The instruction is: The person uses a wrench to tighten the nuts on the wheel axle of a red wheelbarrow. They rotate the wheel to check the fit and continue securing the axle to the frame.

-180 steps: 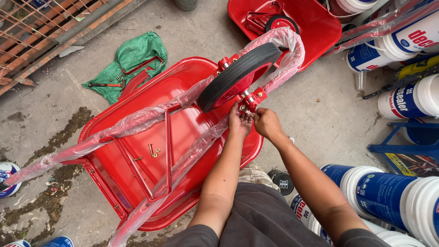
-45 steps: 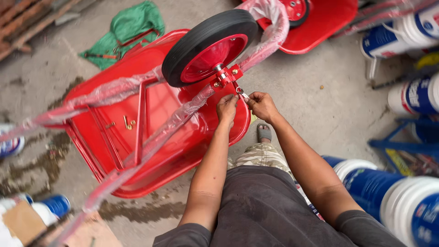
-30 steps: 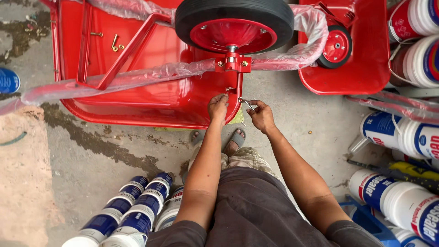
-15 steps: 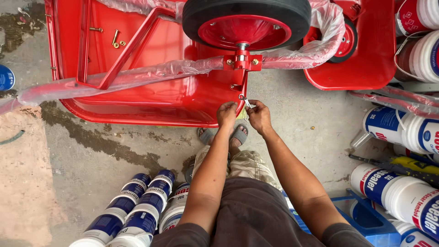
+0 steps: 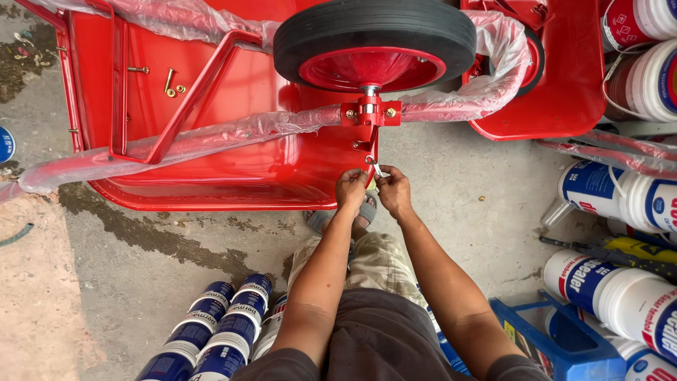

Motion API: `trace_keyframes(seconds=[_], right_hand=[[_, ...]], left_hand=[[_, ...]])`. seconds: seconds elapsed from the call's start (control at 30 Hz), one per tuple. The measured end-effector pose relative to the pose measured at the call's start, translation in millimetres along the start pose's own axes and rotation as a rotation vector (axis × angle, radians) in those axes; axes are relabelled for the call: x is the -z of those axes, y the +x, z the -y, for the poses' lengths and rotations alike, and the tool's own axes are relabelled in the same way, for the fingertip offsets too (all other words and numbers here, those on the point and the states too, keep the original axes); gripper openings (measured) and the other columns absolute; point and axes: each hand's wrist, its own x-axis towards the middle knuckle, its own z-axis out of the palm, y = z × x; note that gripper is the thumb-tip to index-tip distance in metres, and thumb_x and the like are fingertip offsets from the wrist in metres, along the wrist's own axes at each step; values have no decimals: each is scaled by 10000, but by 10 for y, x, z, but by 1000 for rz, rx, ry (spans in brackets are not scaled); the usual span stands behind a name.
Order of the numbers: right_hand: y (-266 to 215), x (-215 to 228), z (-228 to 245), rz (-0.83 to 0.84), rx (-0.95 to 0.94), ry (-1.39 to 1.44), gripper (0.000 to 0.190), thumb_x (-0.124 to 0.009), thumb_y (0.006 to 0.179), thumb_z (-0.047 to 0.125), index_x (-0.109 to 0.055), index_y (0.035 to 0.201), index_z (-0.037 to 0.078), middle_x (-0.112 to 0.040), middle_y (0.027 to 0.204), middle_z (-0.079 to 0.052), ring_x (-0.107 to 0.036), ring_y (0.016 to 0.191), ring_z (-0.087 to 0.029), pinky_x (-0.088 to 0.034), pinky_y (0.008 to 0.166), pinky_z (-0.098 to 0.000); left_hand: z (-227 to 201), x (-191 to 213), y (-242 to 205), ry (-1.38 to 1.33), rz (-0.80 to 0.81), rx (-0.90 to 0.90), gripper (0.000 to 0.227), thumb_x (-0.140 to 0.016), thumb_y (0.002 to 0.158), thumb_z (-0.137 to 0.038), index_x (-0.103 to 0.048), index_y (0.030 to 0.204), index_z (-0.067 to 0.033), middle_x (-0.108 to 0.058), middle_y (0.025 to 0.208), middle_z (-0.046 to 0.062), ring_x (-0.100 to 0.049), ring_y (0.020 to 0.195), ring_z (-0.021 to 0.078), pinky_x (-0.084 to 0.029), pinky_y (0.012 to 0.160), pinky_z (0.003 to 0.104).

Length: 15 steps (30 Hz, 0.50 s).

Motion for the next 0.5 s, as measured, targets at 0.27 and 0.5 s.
trace_keyframes(seconds=[0.27,0.5], right_hand=[[312,-46,-216,-1,12,-275,177,-616,830,237,-661,978,150,-613,631,-60,-605,602,-201,-461,590,-317],[515,-258,-293,-96,-2,-341,196,-592,840,284,-654,1015,221,-652,692,-47,-649,762,-234,-486,707,-349]], left_hand=[[48,-200,270,155,-7,-65,377,-683,704,-347,-657,1030,-159,-673,846,32,-641,888,192,-512,718,299],[230,-281,832,284,42,-157,324,-659,728,-353,-657,1005,-185,-681,857,10,-632,928,190,-492,775,307]])
